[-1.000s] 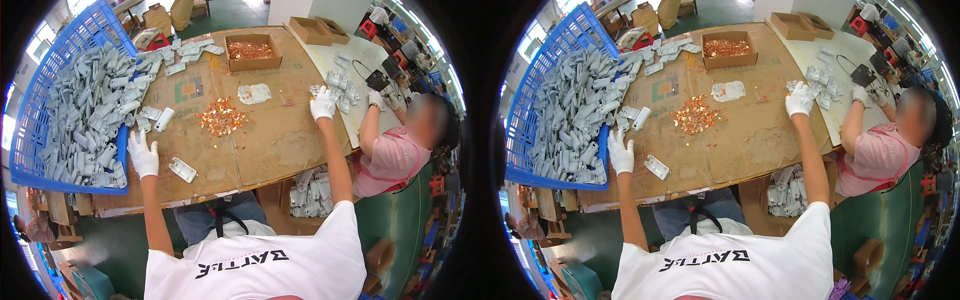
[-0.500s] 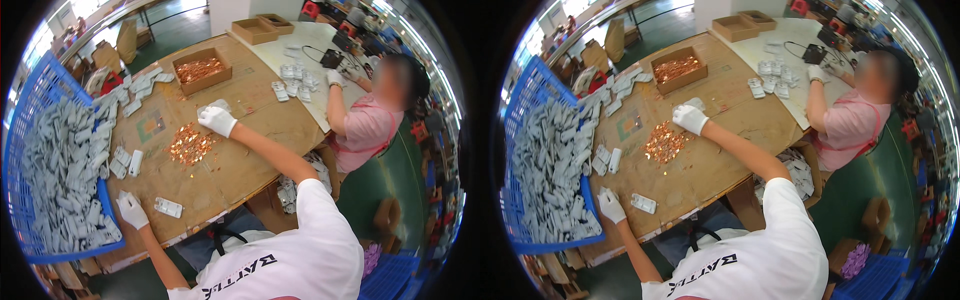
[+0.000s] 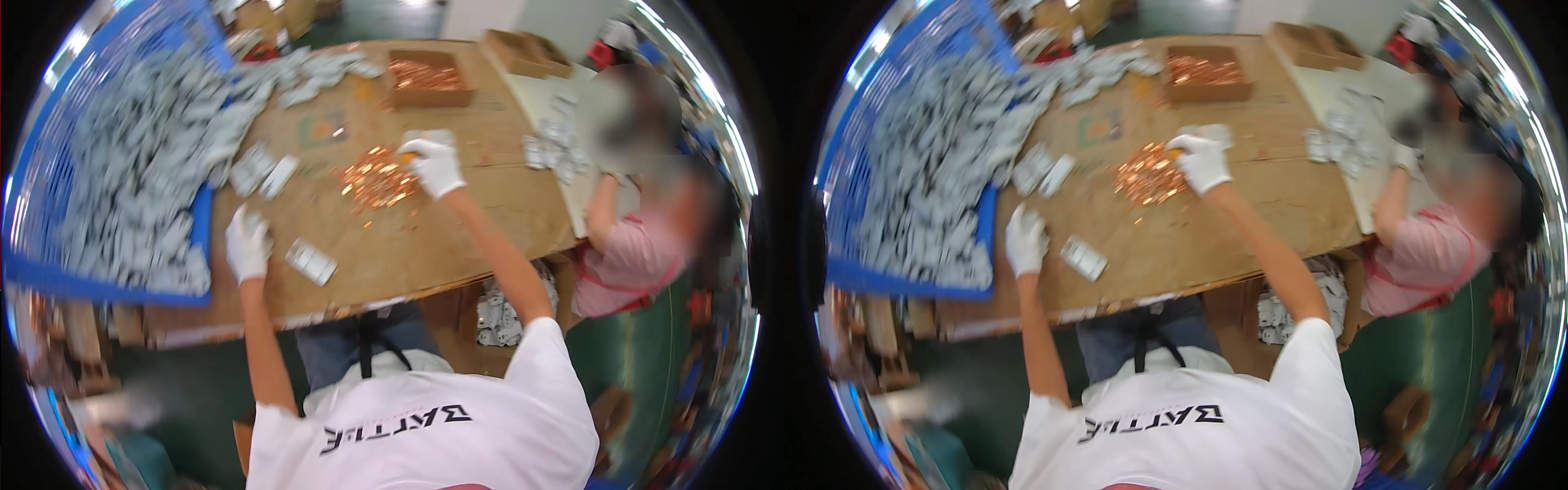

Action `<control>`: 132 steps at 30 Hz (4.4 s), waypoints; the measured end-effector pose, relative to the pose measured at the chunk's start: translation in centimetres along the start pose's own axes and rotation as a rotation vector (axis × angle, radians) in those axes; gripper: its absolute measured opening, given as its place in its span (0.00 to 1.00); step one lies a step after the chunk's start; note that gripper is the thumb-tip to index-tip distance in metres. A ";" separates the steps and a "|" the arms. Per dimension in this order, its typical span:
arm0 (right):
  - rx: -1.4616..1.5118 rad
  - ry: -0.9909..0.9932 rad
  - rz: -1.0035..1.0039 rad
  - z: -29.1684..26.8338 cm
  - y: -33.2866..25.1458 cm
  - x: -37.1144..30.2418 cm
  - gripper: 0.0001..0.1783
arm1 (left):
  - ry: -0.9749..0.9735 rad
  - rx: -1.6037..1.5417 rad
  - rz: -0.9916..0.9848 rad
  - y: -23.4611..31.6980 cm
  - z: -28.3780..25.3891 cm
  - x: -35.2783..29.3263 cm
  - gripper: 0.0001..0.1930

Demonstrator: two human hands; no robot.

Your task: The person picks up a plastic housing and a copper contact, inserts the contact into the housing by hand, and places the assembled unit into a cardboard box.

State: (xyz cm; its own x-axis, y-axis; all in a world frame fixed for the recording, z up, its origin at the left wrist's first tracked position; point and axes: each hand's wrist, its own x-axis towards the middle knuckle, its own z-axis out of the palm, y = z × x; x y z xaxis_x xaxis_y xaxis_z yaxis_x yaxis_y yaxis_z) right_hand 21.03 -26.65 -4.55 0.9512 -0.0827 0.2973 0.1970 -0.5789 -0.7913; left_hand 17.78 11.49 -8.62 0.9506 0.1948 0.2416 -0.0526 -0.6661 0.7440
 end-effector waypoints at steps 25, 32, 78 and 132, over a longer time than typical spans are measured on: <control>0.618 0.117 0.260 6.0 -15.8 -18.7 0.17 | -0.145 -1.238 -0.481 13.6 1.6 -12.2 0.24; 0.337 0.257 0.115 3.2 -14.6 -17.0 0.16 | -0.848 -0.881 -0.544 12.4 -0.7 -14.3 0.19; -0.031 -0.729 0.297 2.6 -14.2 -26.5 0.11 | -0.643 -0.121 -0.101 11.2 -3.9 -23.5 0.09; -0.903 -0.271 0.208 -0.6 5.7 6.8 0.10 | -0.496 0.299 0.597 3.4 0.7 6.2 0.10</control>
State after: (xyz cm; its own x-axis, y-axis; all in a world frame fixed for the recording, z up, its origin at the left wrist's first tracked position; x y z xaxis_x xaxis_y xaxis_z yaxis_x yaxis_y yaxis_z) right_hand 28.42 -31.00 -6.68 0.9913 -0.1294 -0.0248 -0.1309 -0.9888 -0.0714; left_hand 23.70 9.91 -5.01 0.8169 -0.5452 0.1880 -0.5736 -0.7339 0.3639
